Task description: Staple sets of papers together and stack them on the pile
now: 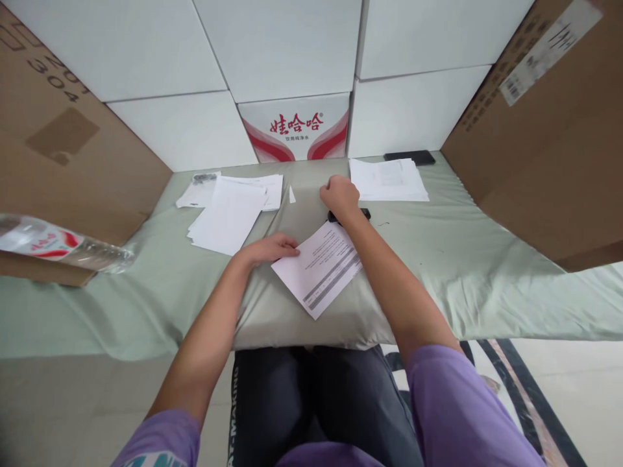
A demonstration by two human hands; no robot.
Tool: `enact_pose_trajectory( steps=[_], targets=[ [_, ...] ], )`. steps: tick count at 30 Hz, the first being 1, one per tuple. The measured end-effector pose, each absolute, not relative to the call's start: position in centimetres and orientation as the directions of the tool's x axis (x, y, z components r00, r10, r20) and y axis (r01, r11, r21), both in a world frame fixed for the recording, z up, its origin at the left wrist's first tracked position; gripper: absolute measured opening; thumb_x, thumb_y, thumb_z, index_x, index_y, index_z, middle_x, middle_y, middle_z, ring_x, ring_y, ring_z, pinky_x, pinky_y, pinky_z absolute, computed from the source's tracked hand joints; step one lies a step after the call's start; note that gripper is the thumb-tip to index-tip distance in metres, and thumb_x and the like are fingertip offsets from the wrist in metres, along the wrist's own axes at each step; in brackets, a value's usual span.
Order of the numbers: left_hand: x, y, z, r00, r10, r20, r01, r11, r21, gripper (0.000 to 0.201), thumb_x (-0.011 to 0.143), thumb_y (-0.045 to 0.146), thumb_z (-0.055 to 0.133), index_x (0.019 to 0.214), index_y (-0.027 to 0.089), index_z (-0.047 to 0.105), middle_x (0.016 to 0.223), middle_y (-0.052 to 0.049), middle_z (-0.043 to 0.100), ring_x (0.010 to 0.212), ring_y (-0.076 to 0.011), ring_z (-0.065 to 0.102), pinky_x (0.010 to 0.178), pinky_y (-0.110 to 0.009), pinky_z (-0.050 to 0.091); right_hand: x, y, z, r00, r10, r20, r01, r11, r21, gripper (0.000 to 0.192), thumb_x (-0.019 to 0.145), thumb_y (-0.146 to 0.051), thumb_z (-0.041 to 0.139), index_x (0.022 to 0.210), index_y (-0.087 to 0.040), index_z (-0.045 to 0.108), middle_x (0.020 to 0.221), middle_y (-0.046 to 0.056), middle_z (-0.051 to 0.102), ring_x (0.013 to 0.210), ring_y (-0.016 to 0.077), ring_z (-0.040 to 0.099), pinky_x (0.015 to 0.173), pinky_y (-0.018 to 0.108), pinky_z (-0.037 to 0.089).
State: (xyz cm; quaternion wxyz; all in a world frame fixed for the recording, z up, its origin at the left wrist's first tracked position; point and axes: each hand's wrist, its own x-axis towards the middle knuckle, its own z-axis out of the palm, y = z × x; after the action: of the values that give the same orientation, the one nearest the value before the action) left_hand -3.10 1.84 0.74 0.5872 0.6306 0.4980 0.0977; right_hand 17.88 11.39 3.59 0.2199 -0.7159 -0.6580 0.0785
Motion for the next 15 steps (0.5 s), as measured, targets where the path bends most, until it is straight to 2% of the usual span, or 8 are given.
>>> enact_pose_trajectory(
  steps=[10, 15],
  targets=[
    [-2.9, 1.8, 1.1, 0.511, 0.718, -0.473, 0.537, 0.163, 0.828, 0.02, 0.075, 0.036, 0.07, 0.082, 0.017, 0.073, 0.066, -0.001, 0.066, 0.055, -0.0143, 0.053, 0.05, -0.027, 0.034, 18.0, 11.9, 1.5, 0.195, 0.977, 0.089, 0.879, -0.134, -0.457, 0.03, 0.088, -0.024, 0.048, 0.106, -0.013, 0.069, 0.108, 0.019, 0.068, 0.099, 0.0289, 0.061, 0.085, 0.039, 0.047],
    [-2.9, 1.8, 1.0, 0.523, 0.715, -0.464, 0.523, 0.161, 0.837, 0.02, 0.072, 0.037, 0.072, 0.078, 0.017, 0.071, 0.063, -0.001, 0.064, 0.053, -0.0139, 0.051, 0.05, -0.028, 0.032, 17.6, 11.6, 1.3, 0.193, 0.977, 0.093, 0.915, -0.145, -0.376, 0.03, 0.091, -0.02, 0.045, 0.11, -0.012, 0.067, 0.111, 0.022, 0.067, 0.103, 0.0307, 0.063, 0.086, 0.042, 0.048]
  ],
)
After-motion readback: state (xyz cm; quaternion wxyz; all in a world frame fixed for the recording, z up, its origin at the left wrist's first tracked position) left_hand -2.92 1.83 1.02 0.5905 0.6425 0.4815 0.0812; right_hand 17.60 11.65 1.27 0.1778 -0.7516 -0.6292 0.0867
